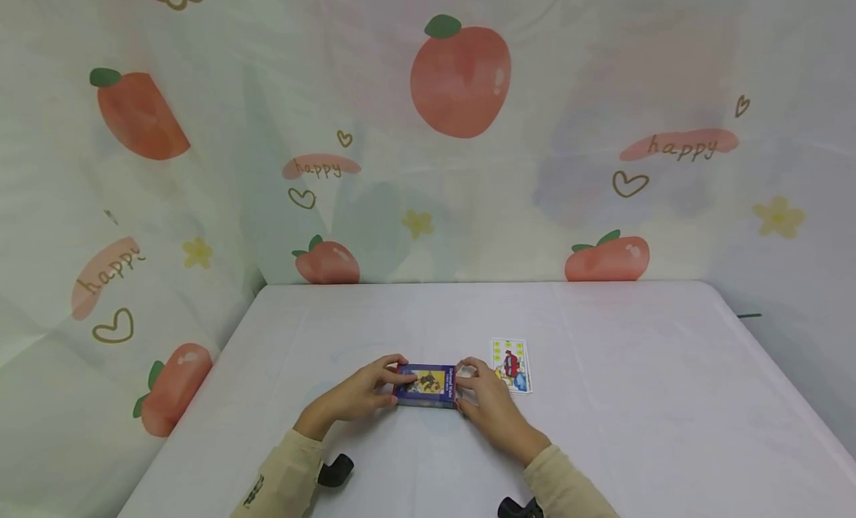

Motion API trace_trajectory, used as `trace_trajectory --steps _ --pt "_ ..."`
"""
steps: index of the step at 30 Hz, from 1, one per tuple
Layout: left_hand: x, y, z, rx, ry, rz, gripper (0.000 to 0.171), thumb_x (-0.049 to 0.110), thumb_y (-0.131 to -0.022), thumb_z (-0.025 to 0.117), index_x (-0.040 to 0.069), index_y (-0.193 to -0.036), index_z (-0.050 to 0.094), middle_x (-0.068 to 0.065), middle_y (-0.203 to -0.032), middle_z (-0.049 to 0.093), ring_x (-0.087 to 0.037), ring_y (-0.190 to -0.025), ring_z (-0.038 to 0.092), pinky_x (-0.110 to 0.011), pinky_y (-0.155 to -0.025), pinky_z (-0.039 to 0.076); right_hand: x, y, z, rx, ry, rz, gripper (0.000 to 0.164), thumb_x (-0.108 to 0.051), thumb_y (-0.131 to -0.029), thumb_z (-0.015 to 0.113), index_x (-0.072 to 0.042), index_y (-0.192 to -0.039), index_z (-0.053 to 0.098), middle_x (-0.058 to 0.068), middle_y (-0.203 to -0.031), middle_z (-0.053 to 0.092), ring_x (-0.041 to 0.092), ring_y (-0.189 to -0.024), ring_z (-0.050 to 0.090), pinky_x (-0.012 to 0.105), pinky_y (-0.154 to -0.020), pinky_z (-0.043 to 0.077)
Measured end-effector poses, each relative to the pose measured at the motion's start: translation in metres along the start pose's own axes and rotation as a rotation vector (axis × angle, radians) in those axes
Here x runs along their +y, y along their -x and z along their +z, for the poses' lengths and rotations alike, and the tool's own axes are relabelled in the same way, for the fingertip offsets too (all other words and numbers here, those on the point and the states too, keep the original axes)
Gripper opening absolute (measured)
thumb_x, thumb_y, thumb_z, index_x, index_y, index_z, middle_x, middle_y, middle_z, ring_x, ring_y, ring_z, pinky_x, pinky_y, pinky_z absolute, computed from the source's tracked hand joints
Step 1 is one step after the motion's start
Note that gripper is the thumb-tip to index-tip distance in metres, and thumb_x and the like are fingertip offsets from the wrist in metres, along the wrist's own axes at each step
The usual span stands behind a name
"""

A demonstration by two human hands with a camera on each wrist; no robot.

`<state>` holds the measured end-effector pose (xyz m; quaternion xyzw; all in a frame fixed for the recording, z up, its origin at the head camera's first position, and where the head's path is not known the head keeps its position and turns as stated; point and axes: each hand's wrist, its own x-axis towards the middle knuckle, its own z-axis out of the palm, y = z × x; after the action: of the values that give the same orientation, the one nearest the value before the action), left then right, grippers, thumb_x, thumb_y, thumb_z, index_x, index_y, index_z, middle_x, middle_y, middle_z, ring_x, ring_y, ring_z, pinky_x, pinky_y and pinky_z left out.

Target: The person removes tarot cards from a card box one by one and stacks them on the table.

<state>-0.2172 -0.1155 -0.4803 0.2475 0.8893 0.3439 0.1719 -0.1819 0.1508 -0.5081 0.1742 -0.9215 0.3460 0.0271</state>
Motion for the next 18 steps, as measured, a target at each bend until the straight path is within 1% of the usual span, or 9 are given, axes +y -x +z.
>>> trace_trajectory --steps 5,8,11,15,18 --pt "-0.0002 0.0001 -0.0003 0.001 -0.019 0.012 0.044 0.007 -0.096 0.067 0.018 -0.139 0.063 -0.006 -0.156 0.041 -0.031 -0.149 0.037 -0.052 -0.12 0.036 -0.0024 -0.0004 0.0009 0.007 0.043 -0.01 0.029 -0.007 -0.09 0.072 0.0 -0.118 0.074 0.016 -0.143 0.054 0.033 -0.12 0.058 0.059 -0.103 0.046" --pt "-0.0003 -0.0002 -0.0003 0.0 -0.022 0.013 0.044 0.007 -0.096 0.067 0.018 -0.139 0.063 -0.005 -0.156 0.041 -0.031 -0.149 0.037 -0.052 -0.12 0.036 -0.0038 -0.0003 0.001 0.019 0.099 -0.026 0.027 -0.009 -0.089 0.074 -0.002 -0.115 0.076 0.016 -0.141 0.057 0.033 -0.118 0.059 0.058 -0.099 0.046" --pt "-0.0004 -0.0005 -0.0002 -0.001 -0.019 0.011 0.044 0.007 -0.096 0.067 0.019 -0.139 0.063 -0.005 -0.156 0.041 -0.03 -0.148 0.037 -0.052 -0.12 0.036 -0.0039 0.0001 0.0004 0.038 0.156 -0.039 0.027 -0.012 -0.087 0.077 -0.005 -0.113 0.077 0.014 -0.138 0.06 0.035 -0.12 0.058 0.057 -0.096 0.045" --pt "-0.0001 -0.0003 0.0 0.0 -0.014 0.007 0.044 0.007 -0.096 0.067 0.019 -0.139 0.063 -0.006 -0.156 0.041 -0.031 -0.149 0.037 -0.053 -0.12 0.035 -0.0023 -0.0008 -0.0016 0.066 0.192 -0.048 0.026 -0.015 -0.083 0.081 -0.006 -0.108 0.078 0.013 -0.132 0.064 0.037 -0.122 0.059 0.058 -0.096 0.046" --pt "-0.0004 -0.0006 0.0007 0.001 -0.013 0.002 0.044 0.007 -0.096 0.067 0.019 -0.139 0.063 -0.005 -0.156 0.041 -0.031 -0.149 0.037 -0.053 -0.121 0.035 -0.0004 -0.002 -0.0037 0.059 0.185 -0.035 0.028 -0.016 -0.081 0.083 -0.005 -0.106 0.078 0.013 -0.129 0.067 0.037 -0.121 0.061 0.06 -0.099 0.046"
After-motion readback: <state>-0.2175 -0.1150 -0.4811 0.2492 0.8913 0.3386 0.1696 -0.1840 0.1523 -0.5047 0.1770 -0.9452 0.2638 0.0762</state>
